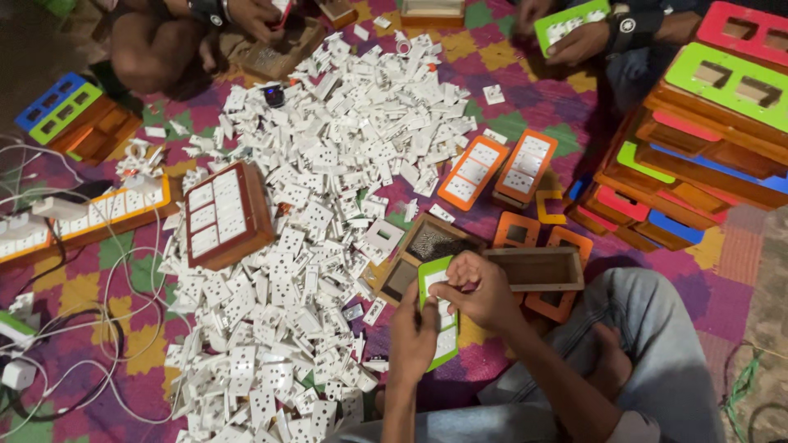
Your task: The person assembles electrical sockets by inserting white plastic socket units into a green plastic frame and securing them with screws. The person repeatedly picks up socket units, aligns them in the frame, and tightens screws using a screwdriver.
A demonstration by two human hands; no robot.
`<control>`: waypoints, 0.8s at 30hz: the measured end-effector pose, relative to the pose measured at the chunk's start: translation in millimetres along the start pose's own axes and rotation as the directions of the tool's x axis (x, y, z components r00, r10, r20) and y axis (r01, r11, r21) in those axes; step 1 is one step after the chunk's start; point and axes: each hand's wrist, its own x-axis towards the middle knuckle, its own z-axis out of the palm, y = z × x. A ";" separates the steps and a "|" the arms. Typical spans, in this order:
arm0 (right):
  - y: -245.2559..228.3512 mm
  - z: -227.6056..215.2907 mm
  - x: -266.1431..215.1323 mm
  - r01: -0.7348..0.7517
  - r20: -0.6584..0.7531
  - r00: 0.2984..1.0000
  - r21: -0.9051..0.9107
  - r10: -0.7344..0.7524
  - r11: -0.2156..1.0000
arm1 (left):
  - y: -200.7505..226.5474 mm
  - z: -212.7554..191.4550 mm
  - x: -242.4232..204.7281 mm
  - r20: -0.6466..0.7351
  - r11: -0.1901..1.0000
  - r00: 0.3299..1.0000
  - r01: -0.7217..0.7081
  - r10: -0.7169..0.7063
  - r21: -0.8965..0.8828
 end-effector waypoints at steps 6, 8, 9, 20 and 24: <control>47.3 0.1 9.8 -0.031 0.130 0.991 0.125 0.015 0.992 | -0.2 -28.5 -3.2 -0.144 0.929 0.965 0.251 -0.218 0.273; 64.0 4.6 12.2 -0.074 0.196 0.978 0.030 0.066 0.997 | 3.4 -44.7 -2.3 -0.276 0.948 0.929 0.291 -0.248 0.129; 72.2 7.3 11.2 0.264 0.213 0.953 -0.222 -0.217 0.939 | 5.3 -52.0 -1.0 -0.341 0.952 0.902 0.301 -0.266 0.055; 134.7 53.6 21.6 0.427 0.451 0.887 -0.726 -0.095 0.539 | 10.7 -73.3 5.9 -0.513 0.919 0.817 0.049 -0.262 -0.392; 106.7 45.3 26.0 0.345 0.455 0.883 -0.799 0.118 0.493 | 0.1 -70.0 11.6 -0.565 0.905 0.778 0.010 -0.274 -0.425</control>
